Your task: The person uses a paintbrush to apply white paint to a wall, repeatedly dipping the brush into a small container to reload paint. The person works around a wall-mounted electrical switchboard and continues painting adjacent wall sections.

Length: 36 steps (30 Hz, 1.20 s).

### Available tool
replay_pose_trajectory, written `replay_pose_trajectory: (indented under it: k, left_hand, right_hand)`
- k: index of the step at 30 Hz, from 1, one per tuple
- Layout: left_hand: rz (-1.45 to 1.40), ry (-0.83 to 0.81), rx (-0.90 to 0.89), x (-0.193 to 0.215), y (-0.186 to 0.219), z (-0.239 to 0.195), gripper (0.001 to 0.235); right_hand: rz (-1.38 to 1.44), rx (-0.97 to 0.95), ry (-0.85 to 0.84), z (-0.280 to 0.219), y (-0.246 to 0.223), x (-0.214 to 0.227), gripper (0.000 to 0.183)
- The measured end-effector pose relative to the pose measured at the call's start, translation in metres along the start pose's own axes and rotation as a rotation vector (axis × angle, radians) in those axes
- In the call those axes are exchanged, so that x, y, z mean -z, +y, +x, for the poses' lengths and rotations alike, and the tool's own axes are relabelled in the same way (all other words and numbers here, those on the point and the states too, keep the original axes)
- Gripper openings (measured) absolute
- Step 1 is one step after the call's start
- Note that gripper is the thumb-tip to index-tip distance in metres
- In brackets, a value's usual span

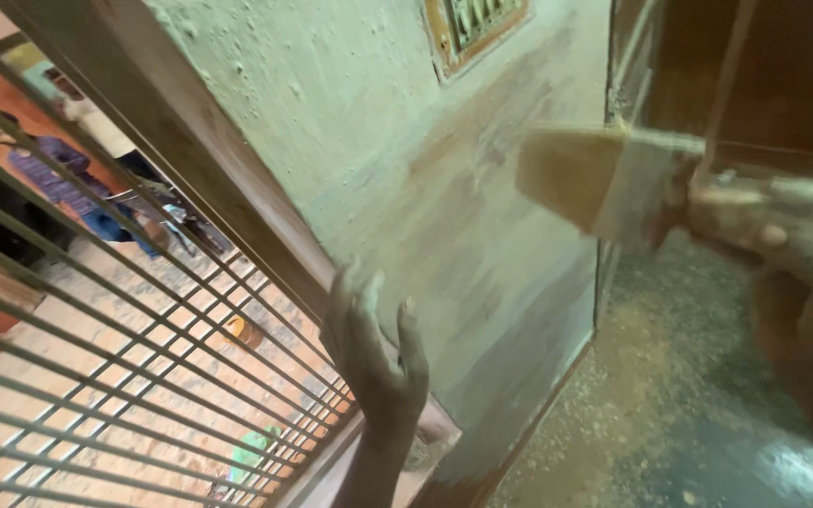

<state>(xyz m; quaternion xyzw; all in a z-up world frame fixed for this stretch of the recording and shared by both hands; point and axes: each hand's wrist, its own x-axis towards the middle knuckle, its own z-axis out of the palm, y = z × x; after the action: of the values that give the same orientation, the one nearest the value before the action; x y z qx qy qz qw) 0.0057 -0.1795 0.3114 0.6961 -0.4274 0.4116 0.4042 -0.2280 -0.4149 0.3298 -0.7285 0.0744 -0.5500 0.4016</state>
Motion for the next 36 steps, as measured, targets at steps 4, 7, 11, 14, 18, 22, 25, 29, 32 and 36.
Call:
replay_pose_trajectory:
  k: [4,7,11,14,18,22,25,29,32,36]
  left_hand:
    - [0.14,0.077,-0.09,-0.004,0.003,0.044,0.04]
    - [0.169,0.101,-0.107,-0.003,-0.001,0.068,0.041]
    - [0.188,0.141,-0.132,-0.004,-0.012,0.089,0.043]
    - [0.129,0.157,-0.135,-0.009,-0.015,0.098,0.044]
    - [0.086,0.186,-0.169,-0.018,-0.018,0.108,0.043]
    - [0.124,0.207,-0.095,-0.031,-0.019,0.107,0.042]
    - [0.134,0.23,-0.088,-0.042,-0.019,0.105,0.043]
    - [0.241,0.203,-0.073,-0.057,-0.007,0.104,0.041]
    - [0.319,0.203,-0.072,-0.073,0.011,0.111,0.043]
    - [0.373,0.192,-0.065,-0.091,0.044,0.115,0.044]
  right_hand:
    - [0.02,0.198,-0.196,0.064,-0.05,-0.018,0.016]
    - [-0.048,0.387,-0.29,0.1,-0.081,-0.037,0.019]
    - [-0.35,0.884,-0.241,0.13,-0.101,-0.064,0.016]
    - [-0.314,1.172,-0.104,0.168,-0.073,-0.094,0.012]
    - [-0.413,1.202,-0.041,0.196,-0.021,-0.12,0.014]
    - [-0.397,1.198,-0.221,0.197,0.005,-0.132,0.021]
    - [-0.27,1.176,-0.455,0.187,0.007,-0.115,0.026]
    - [-0.169,1.207,-0.505,0.207,0.017,-0.074,0.023]
    - [-0.135,1.288,-0.496,0.254,0.036,-0.064,0.021]
    - [-0.016,1.418,-0.38,0.323,0.062,-0.057,0.022]
